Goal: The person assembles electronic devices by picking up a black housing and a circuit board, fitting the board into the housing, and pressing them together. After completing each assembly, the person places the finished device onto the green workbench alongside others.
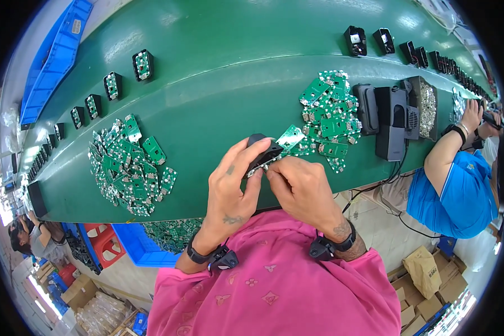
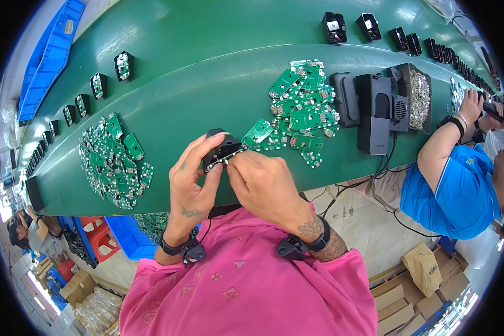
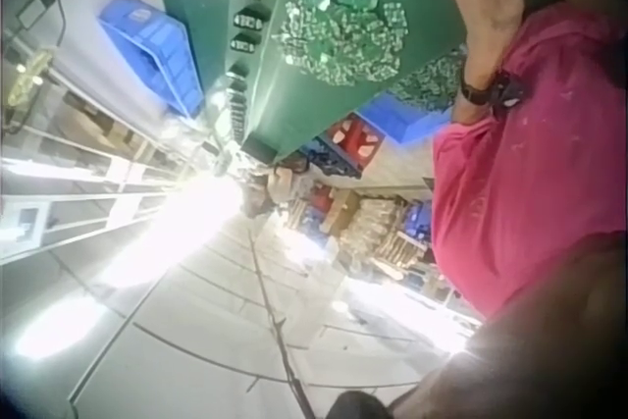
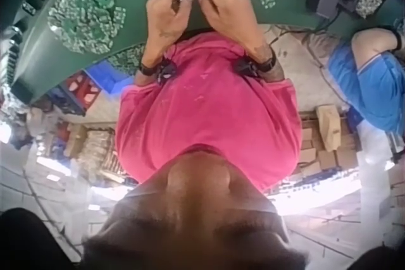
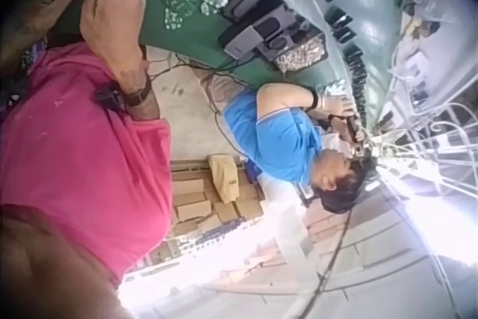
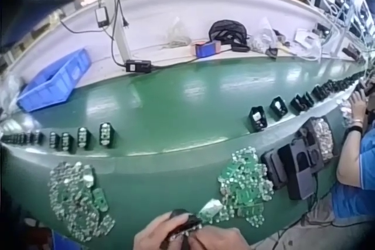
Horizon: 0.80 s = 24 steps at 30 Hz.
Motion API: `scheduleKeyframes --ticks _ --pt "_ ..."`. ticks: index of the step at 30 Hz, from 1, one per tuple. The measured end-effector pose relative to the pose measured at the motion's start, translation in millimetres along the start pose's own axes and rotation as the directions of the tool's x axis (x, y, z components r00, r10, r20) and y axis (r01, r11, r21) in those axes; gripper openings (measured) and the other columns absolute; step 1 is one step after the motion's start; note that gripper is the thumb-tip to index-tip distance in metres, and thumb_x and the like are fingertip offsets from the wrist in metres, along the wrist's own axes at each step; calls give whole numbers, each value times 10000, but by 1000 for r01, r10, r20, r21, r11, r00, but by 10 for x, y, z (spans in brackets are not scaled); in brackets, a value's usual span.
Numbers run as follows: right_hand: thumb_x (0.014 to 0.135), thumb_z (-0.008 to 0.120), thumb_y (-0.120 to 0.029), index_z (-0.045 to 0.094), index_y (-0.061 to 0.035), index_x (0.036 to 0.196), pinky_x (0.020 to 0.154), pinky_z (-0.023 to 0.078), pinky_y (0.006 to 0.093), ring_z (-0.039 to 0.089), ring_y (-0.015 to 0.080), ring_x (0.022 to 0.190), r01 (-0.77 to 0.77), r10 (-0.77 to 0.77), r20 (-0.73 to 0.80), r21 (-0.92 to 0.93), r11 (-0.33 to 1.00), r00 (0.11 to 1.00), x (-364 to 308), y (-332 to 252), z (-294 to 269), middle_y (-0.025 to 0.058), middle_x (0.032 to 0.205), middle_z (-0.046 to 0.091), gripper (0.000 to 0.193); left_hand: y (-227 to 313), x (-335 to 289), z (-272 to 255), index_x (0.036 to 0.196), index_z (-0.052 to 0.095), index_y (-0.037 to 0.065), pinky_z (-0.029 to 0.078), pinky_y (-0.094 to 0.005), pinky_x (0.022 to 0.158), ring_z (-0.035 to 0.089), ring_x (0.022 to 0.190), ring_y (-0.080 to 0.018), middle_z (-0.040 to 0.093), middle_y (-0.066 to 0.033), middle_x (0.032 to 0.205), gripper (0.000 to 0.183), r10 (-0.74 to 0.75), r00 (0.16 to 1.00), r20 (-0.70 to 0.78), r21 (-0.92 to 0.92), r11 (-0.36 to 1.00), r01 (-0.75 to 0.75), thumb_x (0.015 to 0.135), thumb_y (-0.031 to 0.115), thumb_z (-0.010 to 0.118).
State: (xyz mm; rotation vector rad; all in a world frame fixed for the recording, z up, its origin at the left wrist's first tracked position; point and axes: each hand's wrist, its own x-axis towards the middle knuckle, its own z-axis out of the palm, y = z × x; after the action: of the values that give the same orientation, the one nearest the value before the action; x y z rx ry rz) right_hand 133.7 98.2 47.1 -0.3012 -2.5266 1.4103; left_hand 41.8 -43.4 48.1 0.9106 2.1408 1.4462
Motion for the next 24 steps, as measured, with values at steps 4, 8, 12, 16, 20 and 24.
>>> scheduleKeyframes --ticks 4,8,12,16,20,24 --pt "839 658 0 619 12 844 563 491 401 629 336 638 -27 24 -51 -58 998 998 -7 18 136 147 724 617 41 -40 -32 67 1317 601 46 553 -272 842 630 1135 -236 588 -182 1322 495 43 997 -71 108 994 -35 854 -126 600" --pt "870 671 -28 625 9 867 538 479 384 624 298 605 10 -21 -169 -61 998 985 -14 63 275 138 715 613 59 -153 -49 146 1379 513 -12 485 -305 995 567 1223 -214 562 -144 1353 507 -224 967 -119 -349 921 170 887 -115 581" --pt "916 673 -125 635 -10 954 538 490 375 632 281 606 -201 178 -239 -74 977 955 27 -77 209 126 759 636 127 -288 -20 155 1433 426 11 515 -264 901 604 1111 -145 551 -99 1301 533 -242 958 -153 -578 809 112 928 -52 584" --pt "950 660 -124 622 17 945 489 460 253 577 103 537 -516 521 122 441 734 845 57 104 92 50 708 646 146 -254 -46 34 1436 423 67 524 -230 798 572 1035 -98 547 -76 1243 683 -282 957 75 -460 841 284 838 9 748" --pt "966 637 -100 602 8 887 462 409 203 539 50 532 -485 525 95 545 684 846 52 122 -4 20 685 616 138 -238 -54 -42 1477 364 97 551 -251 679 627 881 -96 540 -146 1273 827 -177 963 205 -430 867 251 772 -55 768" --pt "957 652 -97 610 20 916 493 418 196 545 45 560 -358 428 -51 465 810 902 -22 75 50 15 699 617 131 -175 -18 -74 1463 350 90 560 -264 633 683 832 -133 541 -177 1267 828 -240 952 189 -439 847 301 763 -83 757"
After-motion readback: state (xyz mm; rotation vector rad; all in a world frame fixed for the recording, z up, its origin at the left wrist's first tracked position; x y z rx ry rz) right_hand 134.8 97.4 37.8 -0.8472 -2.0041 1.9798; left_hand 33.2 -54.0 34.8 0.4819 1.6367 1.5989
